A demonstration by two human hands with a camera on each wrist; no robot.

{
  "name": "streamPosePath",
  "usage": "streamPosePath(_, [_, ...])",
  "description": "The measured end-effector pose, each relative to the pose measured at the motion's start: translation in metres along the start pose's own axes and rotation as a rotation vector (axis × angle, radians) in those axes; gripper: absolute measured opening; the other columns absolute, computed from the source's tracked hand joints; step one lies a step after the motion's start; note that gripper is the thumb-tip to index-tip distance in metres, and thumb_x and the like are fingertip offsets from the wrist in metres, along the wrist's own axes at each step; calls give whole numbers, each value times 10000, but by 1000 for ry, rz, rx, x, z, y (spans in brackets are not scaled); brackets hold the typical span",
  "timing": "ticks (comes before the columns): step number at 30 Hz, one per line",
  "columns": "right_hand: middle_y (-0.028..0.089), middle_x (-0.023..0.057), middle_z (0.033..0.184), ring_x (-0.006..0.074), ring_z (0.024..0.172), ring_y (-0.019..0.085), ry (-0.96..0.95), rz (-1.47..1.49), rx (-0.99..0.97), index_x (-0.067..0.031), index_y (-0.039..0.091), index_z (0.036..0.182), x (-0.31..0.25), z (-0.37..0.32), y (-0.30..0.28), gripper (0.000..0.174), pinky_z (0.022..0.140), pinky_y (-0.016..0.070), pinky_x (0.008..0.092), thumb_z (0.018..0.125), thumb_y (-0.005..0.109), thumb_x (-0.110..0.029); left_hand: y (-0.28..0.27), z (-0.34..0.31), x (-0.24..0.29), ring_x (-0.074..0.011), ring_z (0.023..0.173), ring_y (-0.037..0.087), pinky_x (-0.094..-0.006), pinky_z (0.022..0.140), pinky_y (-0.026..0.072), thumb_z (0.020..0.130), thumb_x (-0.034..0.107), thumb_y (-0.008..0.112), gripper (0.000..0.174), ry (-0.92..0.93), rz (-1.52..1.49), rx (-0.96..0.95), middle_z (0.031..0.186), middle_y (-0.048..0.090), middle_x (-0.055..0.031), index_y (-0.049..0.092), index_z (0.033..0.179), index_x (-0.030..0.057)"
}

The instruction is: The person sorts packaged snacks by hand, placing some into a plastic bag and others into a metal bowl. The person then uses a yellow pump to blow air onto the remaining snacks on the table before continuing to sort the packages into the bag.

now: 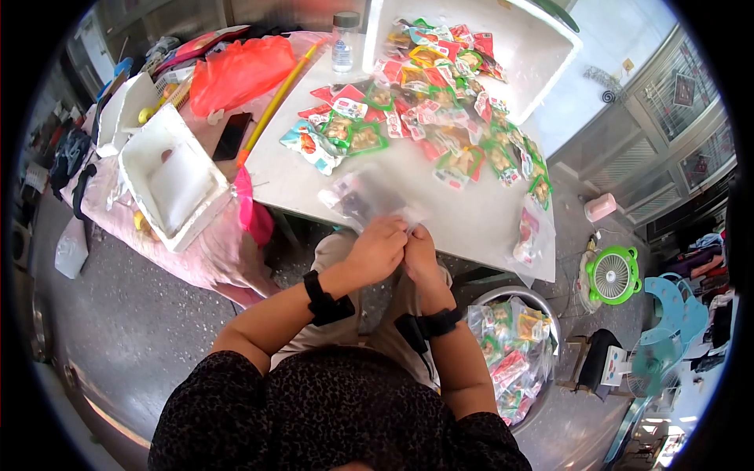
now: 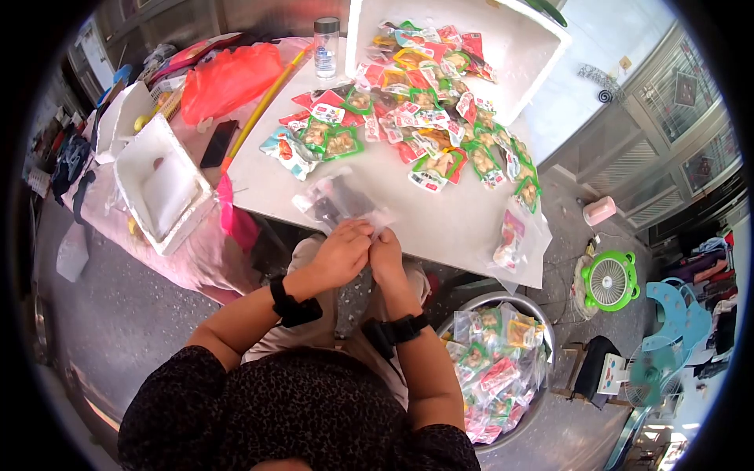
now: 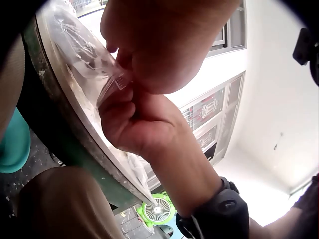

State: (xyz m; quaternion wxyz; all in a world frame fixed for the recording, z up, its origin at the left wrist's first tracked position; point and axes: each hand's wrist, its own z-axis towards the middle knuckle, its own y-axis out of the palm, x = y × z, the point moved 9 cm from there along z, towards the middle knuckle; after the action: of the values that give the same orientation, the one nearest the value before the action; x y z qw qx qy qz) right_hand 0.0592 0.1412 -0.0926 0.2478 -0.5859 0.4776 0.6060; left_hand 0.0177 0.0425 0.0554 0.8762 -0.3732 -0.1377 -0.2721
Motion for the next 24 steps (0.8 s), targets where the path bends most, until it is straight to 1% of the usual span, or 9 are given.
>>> streamPosePath(3, [530, 49, 671, 116, 492, 472, 141, 100, -79, -12, 515, 825, -32, -7, 32, 113, 400, 353, 209, 783, 413, -36, 5, -1, -9, -316, 891, 517, -407, 785, 405, 664, -13, 515, 118, -26, -12, -15, 896, 539, -149, 503, 779, 8])
streamPosePath(6, [524, 38, 666, 103, 495, 471, 321, -72, -181, -11, 515, 845, -6, -1, 16, 107, 420, 360, 194, 788, 445, -70, 0, 2, -26, -291, 861, 527, -363, 747, 418, 704, -3, 503, 92, -143, -95, -23, 872, 546, -146, 502, 795, 5])
streamPosePath(9, [523, 30, 669, 87, 502, 472, 226, -20, -203, -16, 516, 860, -51, -23, 10, 132, 420, 354, 188, 797, 477, -125, -11, 6, -50, -216, 779, 540, -308, 687, 424, 766, 41, 473, 79, -440, -359, -31, 828, 564, -110, 504, 825, -2])
streamPosePath(11, [523, 25, 667, 77, 500, 467, 110, -68, -78, -20, 516, 874, -69, -27, -13, 160, 419, 347, 183, 803, 492, -162, -21, 13, -63, -164, 658, 543, -273, 623, 427, 810, 100, 437, 138, -626, -646, -6, 760, 581, -73, 506, 857, -10])
streamPosePath(14, [524, 47, 802, 104, 600, 504, 85, -82, 12, -30, 482, 953, -82, -33, -26, 212, 489, 396, 200, 813, 503, -188, -38, 30, -62, -85, 651, 513, -219, 585, 405, 811, 96, 438, 129, -616, -829, 57, 768, 576, -44, 508, 854, -4])
streamPosePath(15, [519, 53, 837, 117, 633, 512, 112, -29, 25, -38, 474, 961, -84, -39, -20, 209, 506, 407, 211, 816, 499, -186, -37, 30, -66, -112, 838, 492, -240, 764, 378, 807, 25, 431, 78, -701, -877, 37, 992, 533, -83, 506, 828, 14])
streamPosePath(19, [498, 63, 969, 161, 753, 530, 184, 285, -158, -62, 435, 1042, -73, -49, 9, 255, 589, 444, 274, 822, 493, -178, -34, 31, -60, -108, 861, 480, -237, 770, 376, 813, 28, 427, 72, -734, -978, 8, 1028, 515, -89, 498, 820, 18])
streamPosePath(22, [503, 56, 995, 177, 762, 531, 38, 48, 26, -79, 464, 1010, -85, -55, 2, 195, 615, 445, 304, 836, 475, -166, -23, 19, -50, -105, 866, 479, -240, 773, 378, 813, 26, 427, 66, -828, -1003, -25, 1050, 504, -86, 492, 811, 19])
streamPosePath(24, [513, 91, 940, 215, 802, 530, -451, -322, 191, -44, 485, 951, -129, -71, -8, 180, 618, 441, 318, 801, 506, -141, -20, 17, -34, -103, 852, 480, -241, 766, 385, 812, 26, 428, 60, -816, -1001, -49, 1053, 501, -82, 488, 807, 20])
